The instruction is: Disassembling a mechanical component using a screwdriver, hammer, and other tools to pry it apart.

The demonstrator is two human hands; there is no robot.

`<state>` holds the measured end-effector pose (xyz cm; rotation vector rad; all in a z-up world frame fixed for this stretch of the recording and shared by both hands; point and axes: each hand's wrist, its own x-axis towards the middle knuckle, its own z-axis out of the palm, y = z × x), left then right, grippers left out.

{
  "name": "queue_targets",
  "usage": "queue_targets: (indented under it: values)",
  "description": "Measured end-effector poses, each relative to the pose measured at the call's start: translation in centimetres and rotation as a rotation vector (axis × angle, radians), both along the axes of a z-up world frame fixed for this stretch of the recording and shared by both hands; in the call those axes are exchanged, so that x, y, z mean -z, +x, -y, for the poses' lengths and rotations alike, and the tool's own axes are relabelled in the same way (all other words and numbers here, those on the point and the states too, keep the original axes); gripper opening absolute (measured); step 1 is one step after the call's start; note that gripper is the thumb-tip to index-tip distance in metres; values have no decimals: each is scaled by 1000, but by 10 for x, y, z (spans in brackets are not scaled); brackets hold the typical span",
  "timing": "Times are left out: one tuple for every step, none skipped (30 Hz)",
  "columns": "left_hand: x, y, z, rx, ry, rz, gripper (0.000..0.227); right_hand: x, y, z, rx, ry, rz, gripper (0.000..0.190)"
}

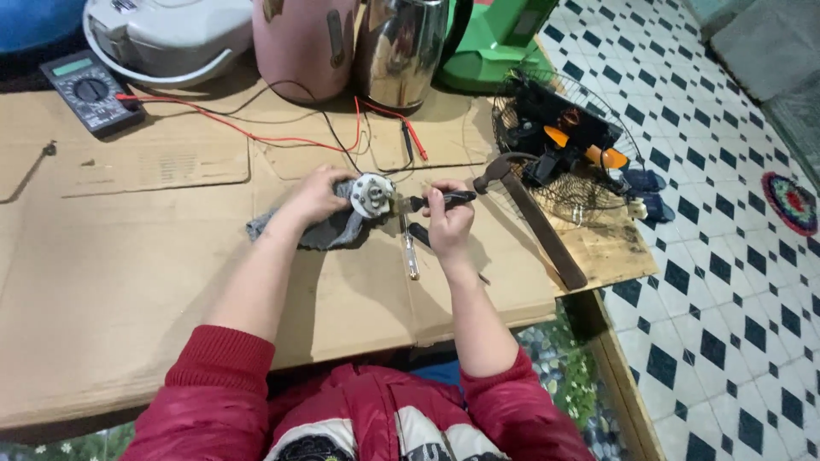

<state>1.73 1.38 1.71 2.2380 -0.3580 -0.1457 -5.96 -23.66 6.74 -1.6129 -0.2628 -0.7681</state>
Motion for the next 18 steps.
queue_targets:
  values:
    - [0, 1, 0, -26, 25, 15, 55, -2, -1, -2, 26, -41, 12, 9]
    - [-1, 1, -1, -62, 48, 30, 54, -4, -1, -4, 42, -85, 25, 9]
    - [0, -9, 1, -67, 44, 22, 54, -3, -5, -4, 37, -89, 18, 9]
    - [-5, -13, 2, -80, 44, 55, 52, -5, -6, -5, 28, -85, 19, 9]
    - [-9, -16, 3, -94, 44, 89, 50, -8, -7, -6, 19, -82, 20, 9]
    - [-12, -18, 3, -100, 42, 90, 50, -13, -6, -3, 13, -84, 22, 9]
    - [-14, -19, 4, -109, 71, 106, 50, -17, -5, 0, -9, -90, 32, 10]
    - [-16, -20, 6, -110, 104, 123, 50, -22, -5, 4, -23, -92, 42, 12]
    - [-11, -17, 8, -109, 104, 126, 50, -30, -4, 0, -22, -92, 44, 12]
    - [-6, -14, 11, -132, 189, 103, 53, -38, -3, -3, -27, -47, 66, 11]
    - [0, -12, 13, -154, 273, 81, 55, -47, -2, -6, -32, -2, 88, 10]
    - [-2, -16, 13, -156, 273, 76, 55, -53, 4, -15, -35, -3, 84, 10]
    - [-5, -21, 13, -165, 263, 69, 56, -60, 11, -25, -131, 3, 60, 11]
    - [-10, -22, 14, -174, 251, 68, 58, -69, 19, -34, -226, 8, 42, 11]
    - [-6, -23, 13, -176, 249, 70, 58, -67, 26, -42, -227, 6, 45, 11]
    - [-2, -22, 13, -188, 273, 97, 55, -67, 34, -50, -262, -122, 88, 9]
    - [2, -22, 12, -201, 298, 124, 53, -66, 42, -58, -295, -250, 130, 9]
    - [3, -22, 11, -208, 296, 124, 53, -71, 41, -65, -302, -253, 131, 9]
